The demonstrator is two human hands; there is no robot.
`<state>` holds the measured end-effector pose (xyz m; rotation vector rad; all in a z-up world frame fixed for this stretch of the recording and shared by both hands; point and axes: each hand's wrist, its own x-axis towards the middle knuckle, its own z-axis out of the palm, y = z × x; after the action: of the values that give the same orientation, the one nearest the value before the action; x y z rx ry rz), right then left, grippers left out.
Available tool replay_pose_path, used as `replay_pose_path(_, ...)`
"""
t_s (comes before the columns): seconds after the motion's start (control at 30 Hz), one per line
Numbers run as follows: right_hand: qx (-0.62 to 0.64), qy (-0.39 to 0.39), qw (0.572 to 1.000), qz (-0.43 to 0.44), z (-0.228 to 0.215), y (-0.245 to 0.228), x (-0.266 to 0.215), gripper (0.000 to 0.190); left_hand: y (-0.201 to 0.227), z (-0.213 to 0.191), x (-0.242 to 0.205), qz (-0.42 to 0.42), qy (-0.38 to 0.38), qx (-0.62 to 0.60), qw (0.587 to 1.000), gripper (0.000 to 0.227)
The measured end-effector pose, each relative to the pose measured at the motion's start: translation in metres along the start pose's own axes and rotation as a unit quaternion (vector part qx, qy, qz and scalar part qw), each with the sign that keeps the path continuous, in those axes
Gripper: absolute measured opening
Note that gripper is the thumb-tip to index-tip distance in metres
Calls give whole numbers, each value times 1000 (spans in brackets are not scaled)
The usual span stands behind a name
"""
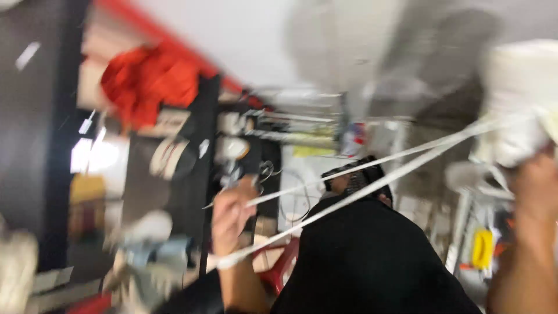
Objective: The person cleans a white sneaker at a sink. They rinse the shoe under running water, then scrub the upper and sole with a brush, and rinse again. The shoe is handled one at a time and repeatedly turned to access different surfaces.
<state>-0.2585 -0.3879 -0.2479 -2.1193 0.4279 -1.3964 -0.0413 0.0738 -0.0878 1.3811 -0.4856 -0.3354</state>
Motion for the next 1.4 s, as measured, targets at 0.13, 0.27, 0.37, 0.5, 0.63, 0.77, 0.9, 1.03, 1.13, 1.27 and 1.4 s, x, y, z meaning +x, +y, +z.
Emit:
replay_pose_path(0.13,-175,124,976,25,-18,-97,36,29,10,-12,15,-231,-223,220,921,37)
replay_pose_path(0.27,-195,159,967,33,-8,-109,30,27,-10,28,30,-233,-28,480,846,35)
replay_pose_path(0.37,-213,143,966,2,8,-111,13,26,-10,76,34,-59,76,485,869,14)
replay_pose_path(0.5,-106,75,992,0,31,-158,20,22,25,158,58,117,-77,505,851,14)
replay_pose_path(0.63,-84,44,995,26,50,-172,7,25,7,182,61,266,-16,405,874,51)
replay_pose_path(0.77,-63,56,995,57,50,-185,20,25,-9,160,58,200,-62,510,834,36)
replay_pose_path(0.9,-63,62,995,39,48,-188,27,17,12,162,57,171,-103,519,831,23)
replay_pose_path(1.03,-46,45,998,27,55,-187,19,14,-26,169,58,334,-20,457,824,23)
replay_pose_path(1.13,-36,0,999,16,55,-193,16,17,-58,186,72,370,43,405,835,21)
replay_pose_path(1.27,-27,-36,998,42,60,-190,5,19,-48,195,74,455,28,465,759,12)
replay_pose_path(1.4,-70,-115,991,5,72,-144,-19,17,-33,173,62,312,-110,327,885,15)
